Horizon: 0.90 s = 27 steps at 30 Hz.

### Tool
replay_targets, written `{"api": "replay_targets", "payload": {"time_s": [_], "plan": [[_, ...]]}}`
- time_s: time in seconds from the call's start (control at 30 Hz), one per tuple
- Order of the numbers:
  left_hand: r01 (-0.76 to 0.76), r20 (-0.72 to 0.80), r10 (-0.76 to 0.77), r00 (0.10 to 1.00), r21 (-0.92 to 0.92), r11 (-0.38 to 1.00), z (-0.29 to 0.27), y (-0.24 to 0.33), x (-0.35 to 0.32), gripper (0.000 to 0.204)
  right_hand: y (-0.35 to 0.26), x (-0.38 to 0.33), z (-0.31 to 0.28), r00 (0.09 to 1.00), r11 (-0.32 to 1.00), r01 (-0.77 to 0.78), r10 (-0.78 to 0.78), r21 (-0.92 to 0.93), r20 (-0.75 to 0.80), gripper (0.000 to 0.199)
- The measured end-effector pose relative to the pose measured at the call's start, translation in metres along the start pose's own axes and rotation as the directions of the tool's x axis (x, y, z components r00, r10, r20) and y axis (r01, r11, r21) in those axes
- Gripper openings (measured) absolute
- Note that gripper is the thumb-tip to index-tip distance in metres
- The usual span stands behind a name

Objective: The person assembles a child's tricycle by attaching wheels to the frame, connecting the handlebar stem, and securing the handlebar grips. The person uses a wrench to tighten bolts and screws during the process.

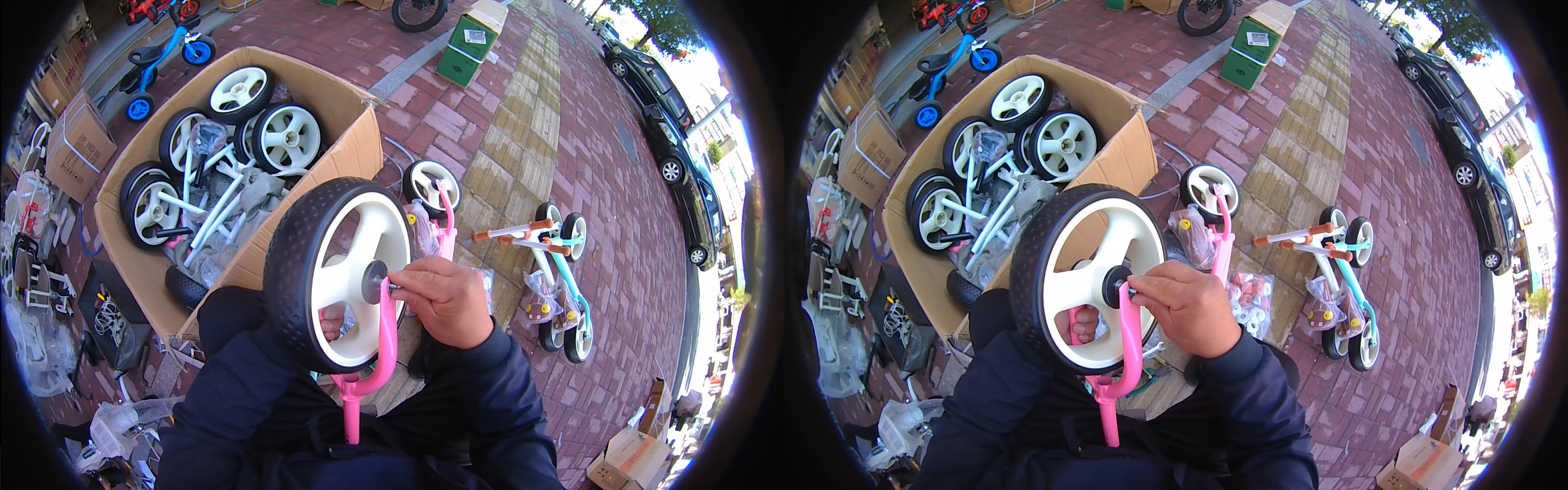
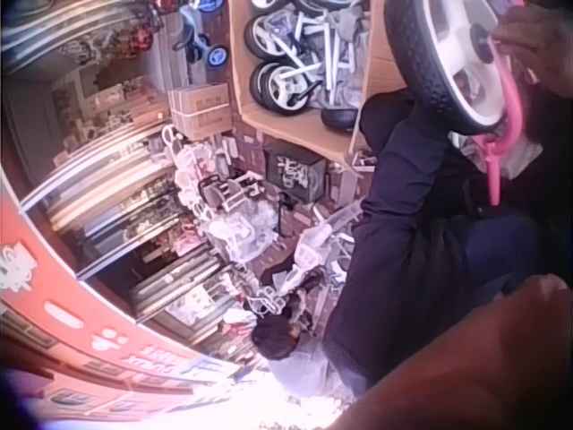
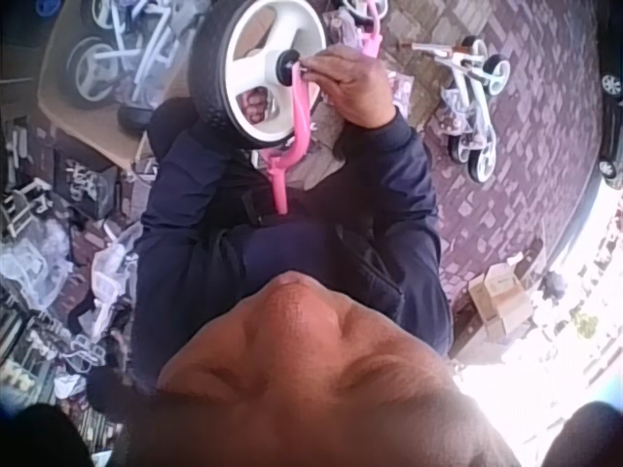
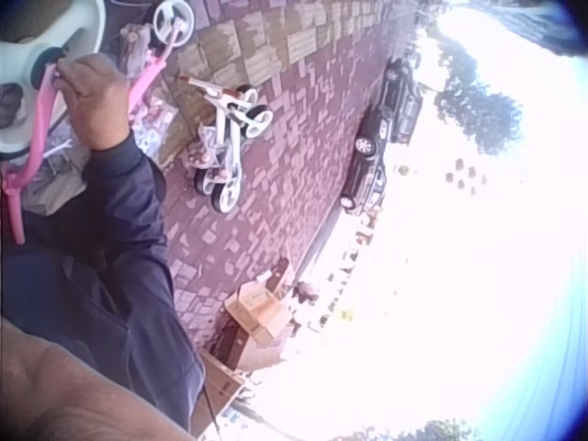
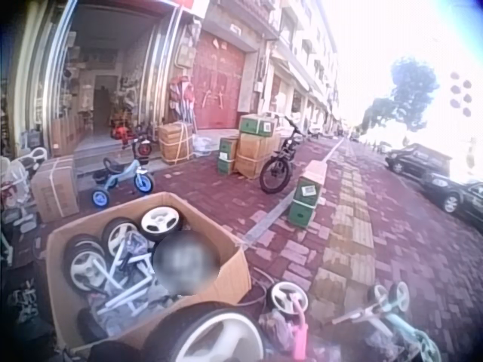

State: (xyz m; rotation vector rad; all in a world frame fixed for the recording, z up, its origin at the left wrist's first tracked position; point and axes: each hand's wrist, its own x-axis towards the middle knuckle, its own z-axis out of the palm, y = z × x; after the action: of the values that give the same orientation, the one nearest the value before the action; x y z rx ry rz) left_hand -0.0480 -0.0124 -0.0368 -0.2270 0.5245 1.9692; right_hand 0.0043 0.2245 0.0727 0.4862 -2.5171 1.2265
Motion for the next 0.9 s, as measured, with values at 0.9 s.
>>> {"api": "replay_targets", "payload": {"time_s": [0.9], "plan": [[0.04,0.208,-0.001,0.978,-0.182,0.982,-0.011,0.008,0.004,0.054,0.023,-0.013,-0.013,0.813,0.374,-0.486,0.526,0.79,0.251,0.032]]}}
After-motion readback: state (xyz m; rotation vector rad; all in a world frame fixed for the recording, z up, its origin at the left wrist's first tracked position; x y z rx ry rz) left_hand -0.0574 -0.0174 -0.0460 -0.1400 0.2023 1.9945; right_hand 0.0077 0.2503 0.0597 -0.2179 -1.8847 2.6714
